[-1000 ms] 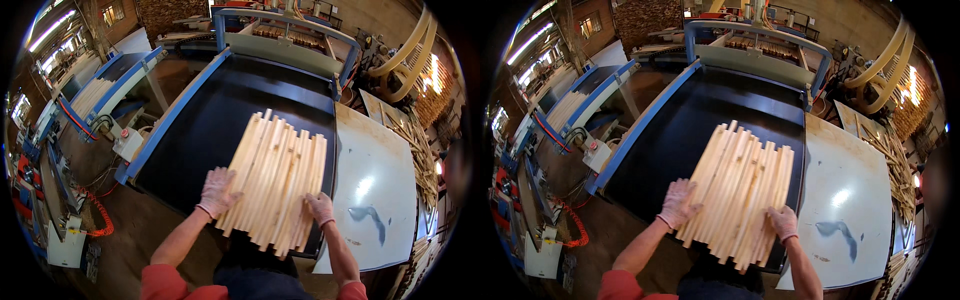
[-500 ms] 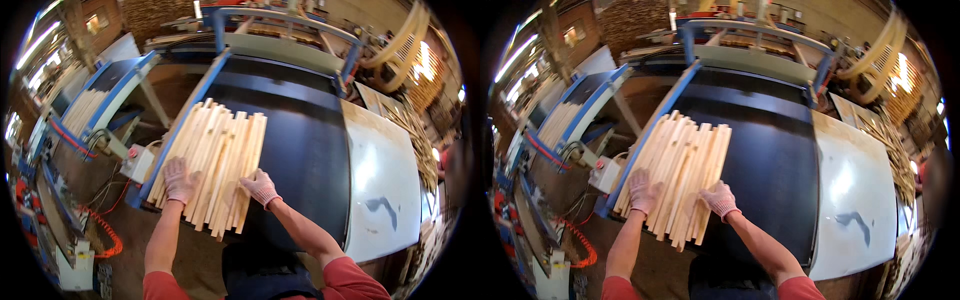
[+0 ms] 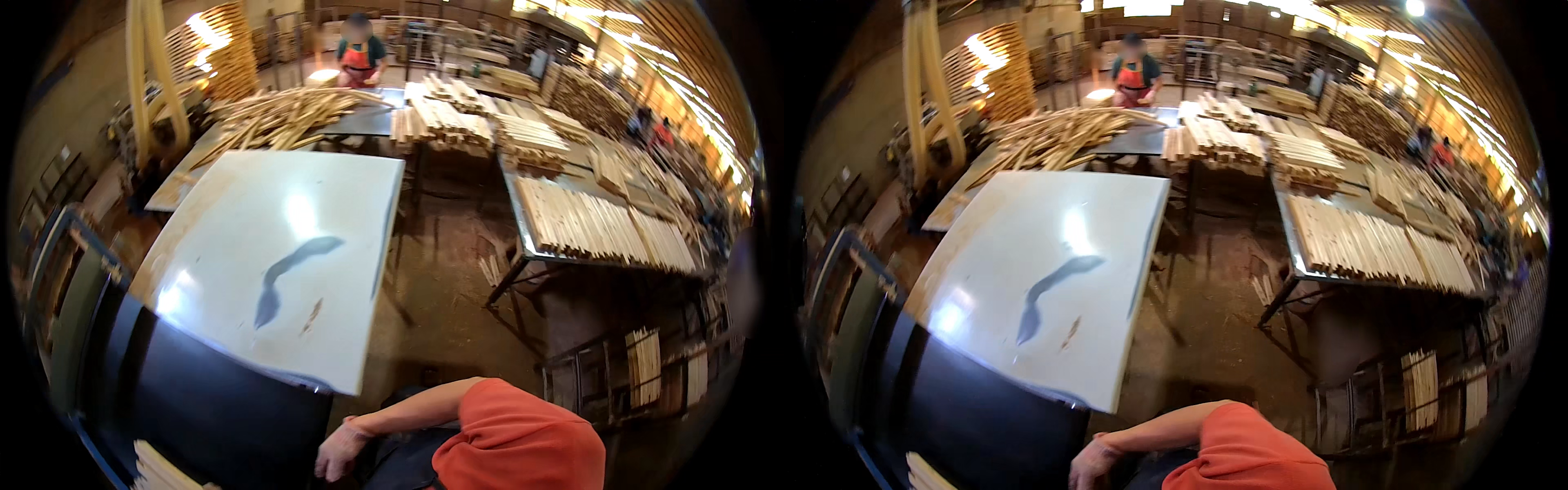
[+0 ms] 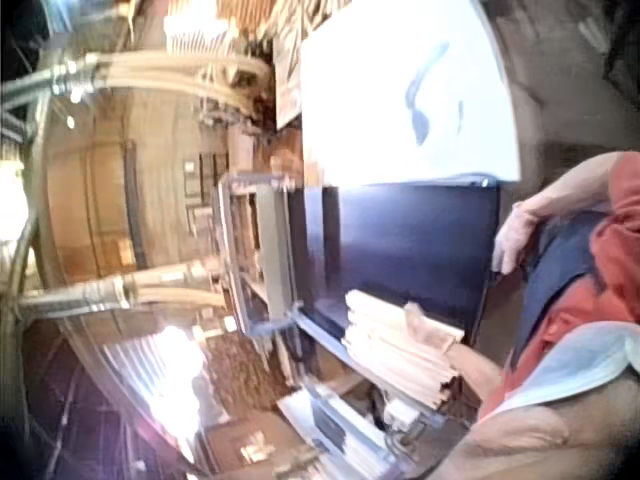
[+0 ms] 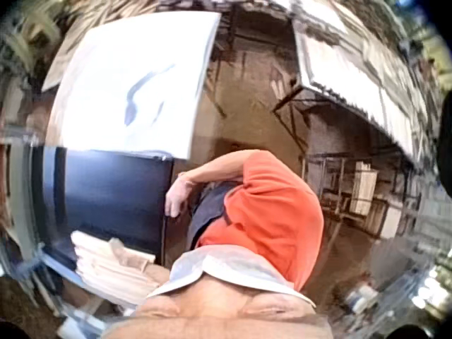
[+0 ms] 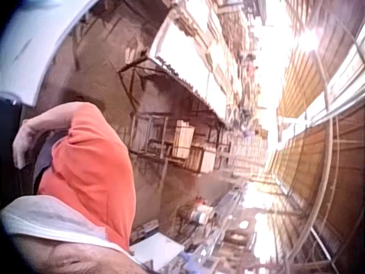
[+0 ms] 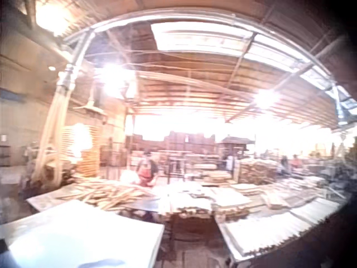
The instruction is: The person picks up bundles of thin wood slats from a large work table and arranges them into organized rows on a moving conveyor belt.
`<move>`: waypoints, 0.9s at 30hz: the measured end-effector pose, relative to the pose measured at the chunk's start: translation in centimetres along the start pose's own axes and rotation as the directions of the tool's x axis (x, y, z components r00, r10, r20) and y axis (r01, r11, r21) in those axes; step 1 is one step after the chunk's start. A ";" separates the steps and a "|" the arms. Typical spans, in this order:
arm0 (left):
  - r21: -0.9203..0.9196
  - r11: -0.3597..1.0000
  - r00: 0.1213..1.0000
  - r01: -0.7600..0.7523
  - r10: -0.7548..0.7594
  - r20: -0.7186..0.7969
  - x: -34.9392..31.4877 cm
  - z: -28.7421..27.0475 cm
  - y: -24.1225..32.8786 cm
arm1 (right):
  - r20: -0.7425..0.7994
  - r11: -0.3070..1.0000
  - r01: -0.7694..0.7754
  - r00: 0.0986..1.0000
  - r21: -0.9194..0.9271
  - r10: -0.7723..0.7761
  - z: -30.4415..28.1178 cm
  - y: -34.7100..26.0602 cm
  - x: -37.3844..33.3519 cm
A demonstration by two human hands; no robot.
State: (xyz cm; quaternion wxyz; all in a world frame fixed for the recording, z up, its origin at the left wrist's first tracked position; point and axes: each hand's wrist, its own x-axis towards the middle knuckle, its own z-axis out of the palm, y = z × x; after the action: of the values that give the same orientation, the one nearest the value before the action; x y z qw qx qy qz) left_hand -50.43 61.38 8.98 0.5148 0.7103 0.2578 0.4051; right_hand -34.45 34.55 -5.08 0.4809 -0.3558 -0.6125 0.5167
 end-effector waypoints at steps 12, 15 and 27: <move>0.148 0.877 -0.008 0.457 -0.162 0.987 -25.0 49.6 5.2 | -0.855 0.559 -0.648 -0.412 0.517 0.314 15.7 4.6 -55.8; 0.225 0.854 -0.176 0.470 -0.160 0.971 -29.6 56.3 7.0 | -0.589 0.747 0.221 -0.494 0.627 0.640 19.6 2.8 -61.6; 0.482 0.776 -0.404 0.406 -0.320 0.857 -35.5 82.5 6.1 | -0.696 0.305 0.942 -0.310 -0.136 0.648 21.2 6.5 -74.7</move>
State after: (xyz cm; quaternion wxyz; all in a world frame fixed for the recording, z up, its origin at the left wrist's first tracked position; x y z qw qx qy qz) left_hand -0.51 -11.55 -7.96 0.6337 0.5982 -0.0300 -0.4897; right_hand -33.88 -39.91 -28.05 0.9232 -0.0706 0.3737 0.0560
